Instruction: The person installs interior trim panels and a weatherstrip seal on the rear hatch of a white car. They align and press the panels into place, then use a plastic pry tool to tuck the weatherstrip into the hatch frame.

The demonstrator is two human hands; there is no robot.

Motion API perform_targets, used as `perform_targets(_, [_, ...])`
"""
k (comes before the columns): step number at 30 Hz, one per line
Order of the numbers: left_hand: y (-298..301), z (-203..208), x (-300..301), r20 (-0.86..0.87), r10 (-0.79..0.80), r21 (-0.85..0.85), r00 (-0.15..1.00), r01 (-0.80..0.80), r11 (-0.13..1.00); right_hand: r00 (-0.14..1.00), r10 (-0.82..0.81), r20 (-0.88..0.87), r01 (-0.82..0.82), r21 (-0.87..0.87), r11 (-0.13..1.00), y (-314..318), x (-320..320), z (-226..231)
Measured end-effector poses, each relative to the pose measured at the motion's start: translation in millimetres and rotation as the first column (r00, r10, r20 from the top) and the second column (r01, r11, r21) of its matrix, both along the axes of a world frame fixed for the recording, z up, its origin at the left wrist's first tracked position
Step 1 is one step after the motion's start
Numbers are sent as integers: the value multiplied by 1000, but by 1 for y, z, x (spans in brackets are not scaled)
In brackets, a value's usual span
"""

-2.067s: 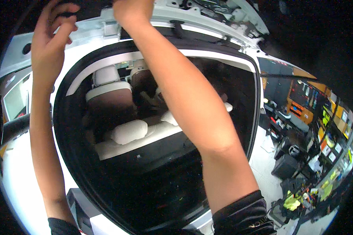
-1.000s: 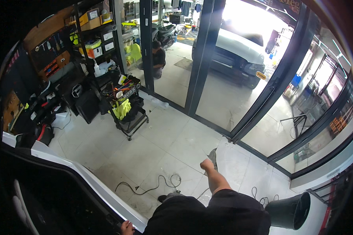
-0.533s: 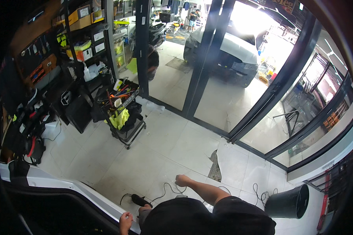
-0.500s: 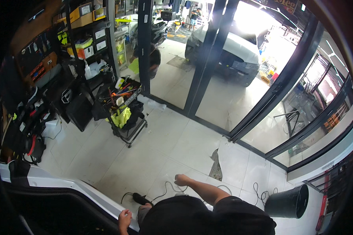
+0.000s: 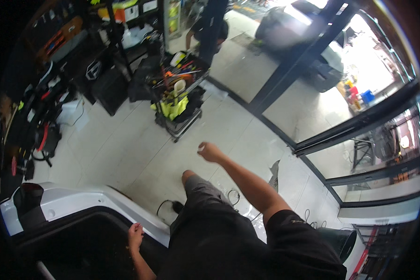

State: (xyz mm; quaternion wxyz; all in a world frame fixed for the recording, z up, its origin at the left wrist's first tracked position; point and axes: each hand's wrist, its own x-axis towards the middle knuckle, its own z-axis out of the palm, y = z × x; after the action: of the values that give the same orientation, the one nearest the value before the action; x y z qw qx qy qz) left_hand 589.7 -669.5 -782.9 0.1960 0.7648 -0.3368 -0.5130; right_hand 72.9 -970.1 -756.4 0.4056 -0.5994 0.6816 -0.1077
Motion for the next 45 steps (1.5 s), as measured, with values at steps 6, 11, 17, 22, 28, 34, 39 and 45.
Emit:
perform_targets(6, [-7, -14, -25, 6, 90, 129, 996, -90, 987, 930, -176, 322, 172, 40, 984, -185, 39, 8])
perform_targets(11, [-28, -16, -59, -42, 323, 262, 945, -301, 917, 931, -230, 283, 287, -184, 940, -354, 17, -30])
perform_targets(17, [-151, 17, -148, -24, 199, 295, 980, -183, 938, 975, 152, -161, -195, -300, 934, -485, -7, -43])
perform_targets(22, [-265, 59, -176, -48, 272, 249, 961, -253, 935, 635, 663, -397, -692, 89, 716, -499, -1, -52])
perform_targets(28, [-294, 73, -172, 191, 145, 134, 971, -172, 976, 321, 870, -374, -764, 441, 471, -530, 22, -56])
perform_targets(34, [-320, 87, -189, 195, 266, 139, 944, -295, 945, 274, 889, -366, -740, 510, 438, -531, 26, -44])
perform_targets(39, [-287, 52, -215, 39, 377, 152, 926, -378, 913, 262, 902, -342, -715, 559, 420, -534, 37, -31])
perform_targets(45, [-303, 69, -240, 108, 291, 272, 950, -310, 911, 222, 911, -349, -719, 573, 394, -537, 29, -54])
